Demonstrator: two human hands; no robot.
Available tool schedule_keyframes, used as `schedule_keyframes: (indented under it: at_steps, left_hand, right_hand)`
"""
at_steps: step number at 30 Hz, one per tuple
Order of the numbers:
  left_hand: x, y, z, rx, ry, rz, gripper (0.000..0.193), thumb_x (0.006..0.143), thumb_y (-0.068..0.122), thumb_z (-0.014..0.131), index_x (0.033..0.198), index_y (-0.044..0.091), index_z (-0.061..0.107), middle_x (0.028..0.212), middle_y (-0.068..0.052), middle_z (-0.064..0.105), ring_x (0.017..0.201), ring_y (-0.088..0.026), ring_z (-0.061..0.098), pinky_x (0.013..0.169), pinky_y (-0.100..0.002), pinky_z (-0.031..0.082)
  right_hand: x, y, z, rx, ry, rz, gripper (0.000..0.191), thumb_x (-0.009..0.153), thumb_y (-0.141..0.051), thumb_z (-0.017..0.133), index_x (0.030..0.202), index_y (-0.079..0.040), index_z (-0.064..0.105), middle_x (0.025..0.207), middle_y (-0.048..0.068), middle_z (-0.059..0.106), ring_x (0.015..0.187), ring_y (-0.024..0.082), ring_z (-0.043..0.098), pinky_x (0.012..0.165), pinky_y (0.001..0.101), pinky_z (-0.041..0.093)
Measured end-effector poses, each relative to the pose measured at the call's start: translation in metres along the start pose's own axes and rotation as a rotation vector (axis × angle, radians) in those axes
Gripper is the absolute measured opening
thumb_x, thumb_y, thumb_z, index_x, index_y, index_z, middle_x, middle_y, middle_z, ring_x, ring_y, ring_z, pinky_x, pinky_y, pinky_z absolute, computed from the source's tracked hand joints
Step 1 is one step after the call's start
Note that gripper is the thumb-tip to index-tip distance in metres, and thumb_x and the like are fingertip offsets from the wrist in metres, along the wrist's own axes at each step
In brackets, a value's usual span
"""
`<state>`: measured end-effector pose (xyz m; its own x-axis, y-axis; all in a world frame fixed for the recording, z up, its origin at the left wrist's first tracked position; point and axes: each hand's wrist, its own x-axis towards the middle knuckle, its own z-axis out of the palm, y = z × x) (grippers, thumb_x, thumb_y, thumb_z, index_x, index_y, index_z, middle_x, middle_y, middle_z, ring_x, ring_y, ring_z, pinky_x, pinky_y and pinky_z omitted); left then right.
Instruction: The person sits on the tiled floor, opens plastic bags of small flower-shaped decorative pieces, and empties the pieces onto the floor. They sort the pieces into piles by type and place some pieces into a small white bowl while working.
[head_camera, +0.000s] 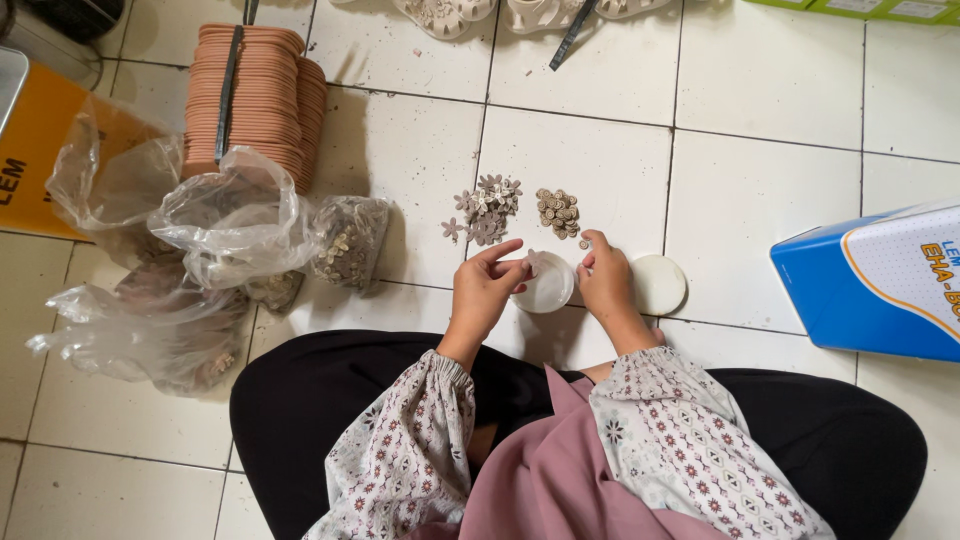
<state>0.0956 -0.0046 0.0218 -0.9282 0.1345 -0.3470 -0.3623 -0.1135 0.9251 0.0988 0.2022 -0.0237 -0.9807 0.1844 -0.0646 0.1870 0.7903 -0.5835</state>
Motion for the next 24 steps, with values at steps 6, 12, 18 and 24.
schedule_keyframes:
  at_steps: [6, 12, 18, 24]
  left_hand:
    - [0.001, -0.003, 0.0, -0.008, -0.009, 0.011, 0.044, 0.091, 0.007, 0.071, 0.133, -0.005, 0.064, 0.096, -0.011, 0.08, 0.086, -0.014, 0.077, 0.069, -0.024, 0.061]
    - [0.0, -0.002, 0.0, 0.008, -0.011, 0.01, 0.044, 0.091, 0.007, 0.071, 0.133, -0.005, 0.064, 0.094, -0.012, 0.08, 0.085, -0.014, 0.077, 0.069, -0.024, 0.061]
    - [-0.001, 0.001, 0.001, 0.016, -0.009, 0.009, 0.044, 0.091, 0.007, 0.071, 0.133, -0.005, 0.063, 0.094, -0.012, 0.08, 0.085, -0.014, 0.077, 0.069, -0.024, 0.061]
    - [-0.001, 0.0, 0.0, 0.023, -0.012, 0.009, 0.044, 0.091, 0.008, 0.072, 0.133, -0.005, 0.063, 0.094, -0.012, 0.08, 0.084, -0.014, 0.077, 0.07, -0.024, 0.061]
  right_hand:
    - [0.001, 0.0, -0.002, 0.042, -0.025, 0.005, 0.054, 0.081, 0.008, 0.07, 0.13, -0.014, 0.061, 0.083, 0.01, 0.065, 0.074, 0.026, 0.066, 0.07, 0.0398, 0.055]
    - [-0.003, -0.009, -0.016, 0.241, 0.078, -0.038, 0.054, 0.082, 0.005, 0.072, 0.132, -0.011, 0.06, 0.084, 0.005, 0.069, 0.07, 0.016, 0.066, 0.069, 0.0322, 0.056]
    - [-0.007, -0.017, -0.019, 0.247, 0.116, -0.102, 0.058, 0.084, 0.005, 0.07, 0.138, -0.011, 0.059, 0.085, 0.006, 0.069, 0.068, 0.016, 0.064, 0.069, 0.0316, 0.055]
    - [-0.006, -0.015, -0.017, 0.274, 0.125, -0.121, 0.056, 0.084, 0.004, 0.07, 0.137, -0.01, 0.058, 0.085, 0.007, 0.069, 0.071, 0.016, 0.065, 0.069, 0.031, 0.056]
